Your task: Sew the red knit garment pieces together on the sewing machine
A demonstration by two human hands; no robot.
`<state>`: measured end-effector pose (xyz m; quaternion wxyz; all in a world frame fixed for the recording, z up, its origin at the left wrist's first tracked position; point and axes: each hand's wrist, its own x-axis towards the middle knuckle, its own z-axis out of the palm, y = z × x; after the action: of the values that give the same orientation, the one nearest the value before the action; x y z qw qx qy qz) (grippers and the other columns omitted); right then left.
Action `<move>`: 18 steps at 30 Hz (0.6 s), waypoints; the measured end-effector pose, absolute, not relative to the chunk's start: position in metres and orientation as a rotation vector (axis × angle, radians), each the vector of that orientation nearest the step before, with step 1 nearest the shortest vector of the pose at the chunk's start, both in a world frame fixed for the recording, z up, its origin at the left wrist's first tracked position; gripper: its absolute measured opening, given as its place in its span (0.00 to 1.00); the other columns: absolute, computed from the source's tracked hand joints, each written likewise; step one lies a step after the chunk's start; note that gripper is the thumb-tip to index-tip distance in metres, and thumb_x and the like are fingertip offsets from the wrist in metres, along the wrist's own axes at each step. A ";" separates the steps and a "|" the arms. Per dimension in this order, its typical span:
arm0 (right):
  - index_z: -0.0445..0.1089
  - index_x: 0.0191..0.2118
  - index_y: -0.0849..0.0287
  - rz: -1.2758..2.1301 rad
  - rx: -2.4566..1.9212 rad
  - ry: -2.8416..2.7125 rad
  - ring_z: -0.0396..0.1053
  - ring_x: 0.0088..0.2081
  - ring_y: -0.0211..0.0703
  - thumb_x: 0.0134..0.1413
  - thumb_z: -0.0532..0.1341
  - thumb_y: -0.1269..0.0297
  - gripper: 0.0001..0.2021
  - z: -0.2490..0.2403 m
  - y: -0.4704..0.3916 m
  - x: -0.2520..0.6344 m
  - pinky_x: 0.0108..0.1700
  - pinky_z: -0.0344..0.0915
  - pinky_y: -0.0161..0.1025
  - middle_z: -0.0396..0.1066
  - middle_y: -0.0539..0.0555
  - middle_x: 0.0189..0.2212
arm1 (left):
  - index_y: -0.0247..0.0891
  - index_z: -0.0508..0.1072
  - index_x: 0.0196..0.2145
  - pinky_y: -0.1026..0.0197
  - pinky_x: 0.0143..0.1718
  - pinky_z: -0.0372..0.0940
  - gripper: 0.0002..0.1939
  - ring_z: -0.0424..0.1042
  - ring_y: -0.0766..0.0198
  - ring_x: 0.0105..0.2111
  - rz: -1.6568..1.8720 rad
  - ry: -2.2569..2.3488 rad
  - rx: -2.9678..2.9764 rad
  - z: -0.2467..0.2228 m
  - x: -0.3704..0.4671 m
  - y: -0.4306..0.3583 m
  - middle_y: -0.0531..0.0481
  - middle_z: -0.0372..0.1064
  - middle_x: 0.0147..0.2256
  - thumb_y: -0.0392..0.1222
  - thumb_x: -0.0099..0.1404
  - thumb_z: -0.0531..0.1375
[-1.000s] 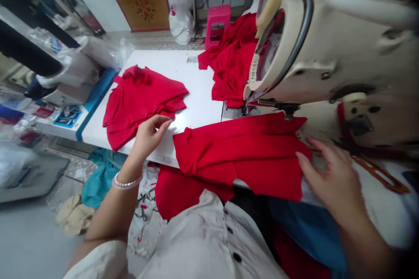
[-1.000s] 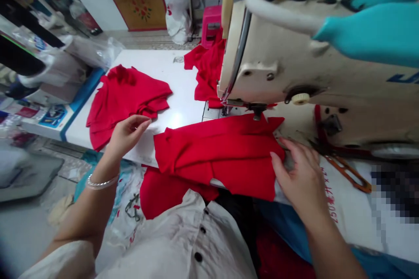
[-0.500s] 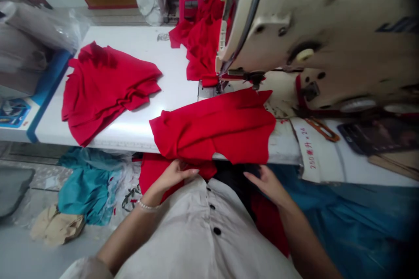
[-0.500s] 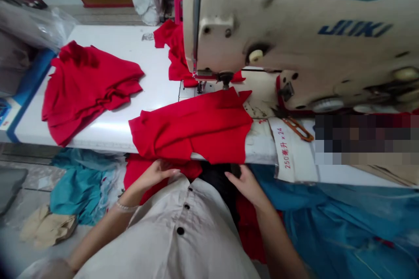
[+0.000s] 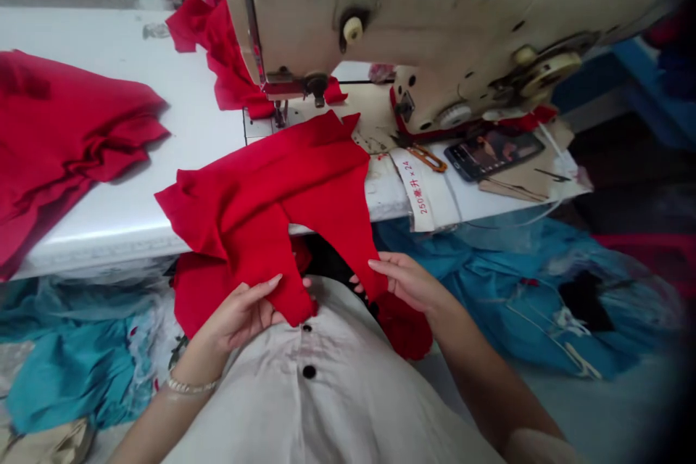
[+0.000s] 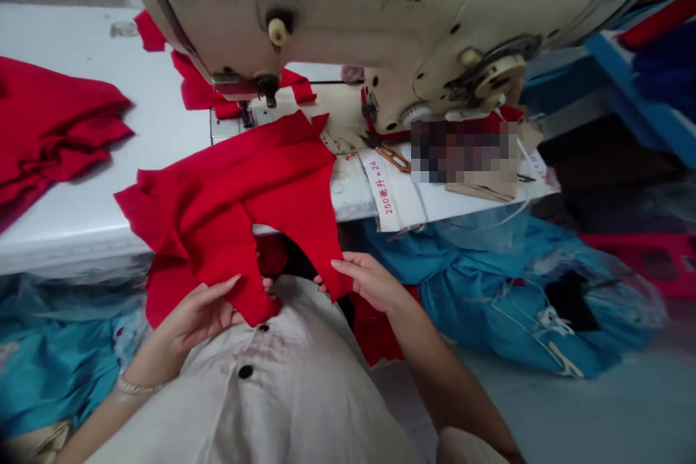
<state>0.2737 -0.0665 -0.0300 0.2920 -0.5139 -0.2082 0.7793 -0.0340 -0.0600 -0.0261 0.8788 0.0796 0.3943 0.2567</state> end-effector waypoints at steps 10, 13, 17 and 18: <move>0.70 0.55 0.58 2.067 -1.376 -0.596 0.80 0.40 0.52 0.50 0.69 0.57 0.26 -0.025 -0.070 0.276 0.40 0.76 0.46 0.79 0.62 0.45 | 0.47 0.65 0.63 0.39 0.48 0.74 0.26 0.71 0.39 0.57 0.559 0.465 0.151 -0.011 -0.024 -0.040 0.40 0.68 0.61 0.57 0.71 0.56; 0.71 0.54 0.57 1.672 -1.601 -0.985 0.79 0.42 0.52 0.53 0.66 0.53 0.24 -0.028 -0.067 0.271 0.46 0.75 0.51 0.79 0.60 0.43 | 0.49 0.65 0.63 0.37 0.49 0.72 0.25 0.72 0.38 0.57 0.592 0.472 0.168 -0.003 -0.023 -0.033 0.41 0.68 0.61 0.57 0.72 0.56; 0.74 0.45 0.56 0.719 -1.601 -1.648 0.75 0.45 0.49 0.60 0.63 0.59 0.10 -0.011 -0.068 0.244 0.50 0.72 0.49 0.77 0.58 0.41 | 0.41 0.70 0.58 0.37 0.49 0.72 0.19 0.73 0.41 0.55 0.600 0.492 0.159 0.003 -0.018 -0.030 0.39 0.69 0.60 0.45 0.73 0.55; 0.74 0.43 0.57 0.587 -1.508 -1.747 0.75 0.45 0.48 0.61 0.63 0.61 0.08 -0.004 -0.068 0.234 0.49 0.72 0.46 0.76 0.58 0.41 | 0.36 0.72 0.56 0.39 0.50 0.72 0.18 0.75 0.43 0.54 0.580 0.510 0.161 0.004 -0.017 -0.030 0.37 0.71 0.58 0.41 0.72 0.55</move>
<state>0.2336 -0.0682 -0.0039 0.3712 -0.5881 -0.6811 0.2289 -0.0173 -0.0303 0.0038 0.9232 0.0782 0.2484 0.2827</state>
